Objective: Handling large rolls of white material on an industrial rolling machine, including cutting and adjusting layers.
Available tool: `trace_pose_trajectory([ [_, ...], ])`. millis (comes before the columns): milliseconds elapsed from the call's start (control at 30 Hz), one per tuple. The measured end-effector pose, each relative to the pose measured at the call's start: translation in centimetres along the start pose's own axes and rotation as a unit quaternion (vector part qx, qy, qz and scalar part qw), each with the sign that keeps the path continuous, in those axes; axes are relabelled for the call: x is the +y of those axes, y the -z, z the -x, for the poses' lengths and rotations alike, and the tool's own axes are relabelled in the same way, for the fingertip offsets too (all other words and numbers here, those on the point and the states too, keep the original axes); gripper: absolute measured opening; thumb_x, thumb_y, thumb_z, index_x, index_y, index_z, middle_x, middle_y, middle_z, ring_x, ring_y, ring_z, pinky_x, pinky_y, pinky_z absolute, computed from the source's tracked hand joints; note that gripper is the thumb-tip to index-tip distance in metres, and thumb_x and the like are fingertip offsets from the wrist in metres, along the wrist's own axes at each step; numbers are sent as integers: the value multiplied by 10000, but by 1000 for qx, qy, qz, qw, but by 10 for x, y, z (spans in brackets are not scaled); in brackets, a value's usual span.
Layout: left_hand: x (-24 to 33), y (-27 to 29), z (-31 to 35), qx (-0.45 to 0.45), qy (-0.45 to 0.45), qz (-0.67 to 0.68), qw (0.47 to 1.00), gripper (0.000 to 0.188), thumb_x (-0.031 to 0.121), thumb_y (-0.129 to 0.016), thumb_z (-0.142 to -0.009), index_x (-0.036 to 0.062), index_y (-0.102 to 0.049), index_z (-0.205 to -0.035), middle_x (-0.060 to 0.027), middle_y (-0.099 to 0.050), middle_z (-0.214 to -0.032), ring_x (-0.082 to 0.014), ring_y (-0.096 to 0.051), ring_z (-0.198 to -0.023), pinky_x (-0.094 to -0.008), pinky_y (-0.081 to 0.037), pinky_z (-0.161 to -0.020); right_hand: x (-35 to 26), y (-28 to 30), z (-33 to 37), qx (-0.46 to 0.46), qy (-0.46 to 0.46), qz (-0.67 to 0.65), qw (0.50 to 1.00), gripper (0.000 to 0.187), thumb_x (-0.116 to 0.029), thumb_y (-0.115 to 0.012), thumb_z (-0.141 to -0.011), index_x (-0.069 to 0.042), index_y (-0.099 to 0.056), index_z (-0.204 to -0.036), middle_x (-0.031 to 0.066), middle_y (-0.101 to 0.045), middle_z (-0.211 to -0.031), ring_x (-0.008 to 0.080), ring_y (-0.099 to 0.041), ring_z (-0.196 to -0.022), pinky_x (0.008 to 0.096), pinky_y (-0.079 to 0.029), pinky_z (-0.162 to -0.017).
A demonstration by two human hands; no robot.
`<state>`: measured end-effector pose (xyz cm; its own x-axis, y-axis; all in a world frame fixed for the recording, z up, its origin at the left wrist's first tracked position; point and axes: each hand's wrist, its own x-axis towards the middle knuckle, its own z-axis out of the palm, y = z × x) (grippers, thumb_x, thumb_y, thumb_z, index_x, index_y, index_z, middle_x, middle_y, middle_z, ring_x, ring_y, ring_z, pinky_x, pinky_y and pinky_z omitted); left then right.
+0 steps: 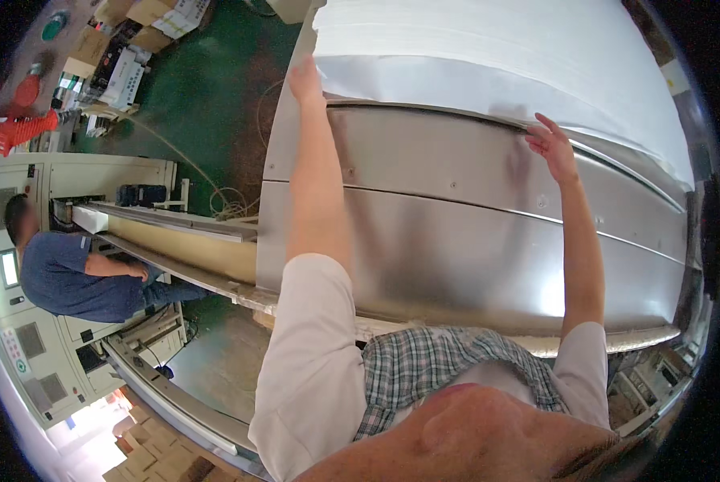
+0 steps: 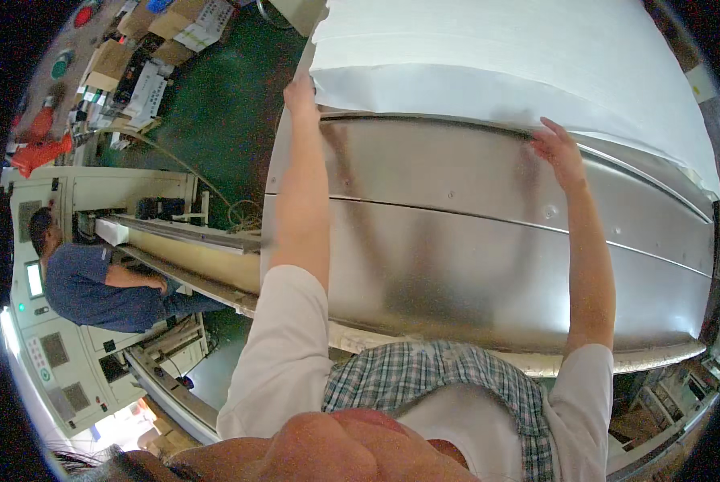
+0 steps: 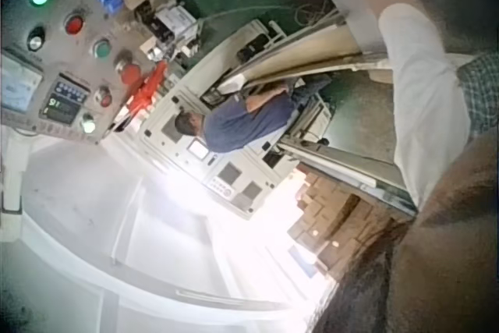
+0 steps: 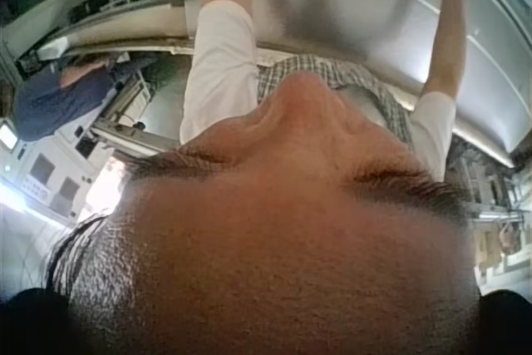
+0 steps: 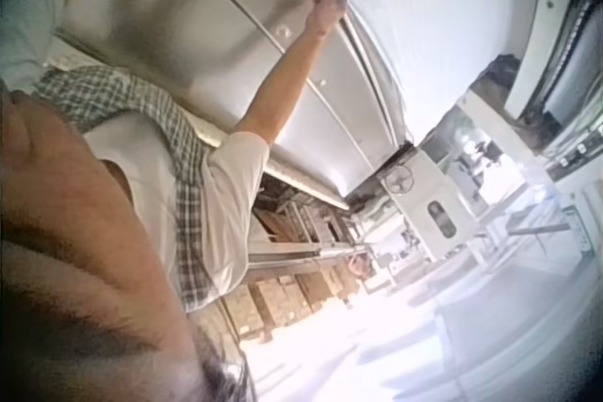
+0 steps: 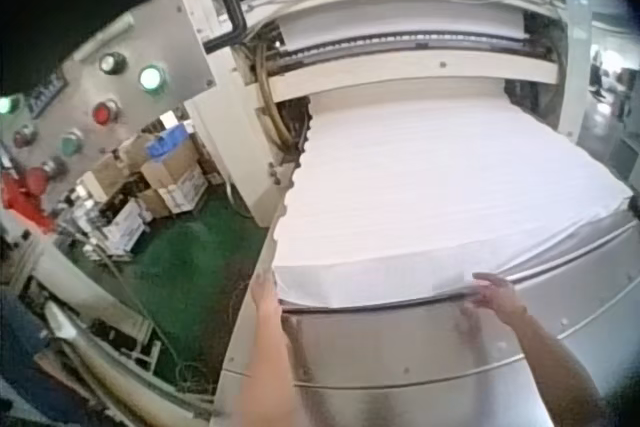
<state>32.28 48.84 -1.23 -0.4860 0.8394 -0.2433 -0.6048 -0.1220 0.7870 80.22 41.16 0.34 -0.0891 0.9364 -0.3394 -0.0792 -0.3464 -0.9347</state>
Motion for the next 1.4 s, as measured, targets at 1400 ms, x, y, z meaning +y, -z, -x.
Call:
trace_pose_trajectory([
  [1400,-47,-180,20,-452,-154,-824,303,961,489,-730,-479,50,-356,-1248,-147,-478,-1188,-312,-454,-1086,-389,-348,-927,19,-13,8,13,121,273,954,144,-77,-511,-815,-23,-576,-931,43,-585,-811,103,-530,-751,241,-439,-694],
])
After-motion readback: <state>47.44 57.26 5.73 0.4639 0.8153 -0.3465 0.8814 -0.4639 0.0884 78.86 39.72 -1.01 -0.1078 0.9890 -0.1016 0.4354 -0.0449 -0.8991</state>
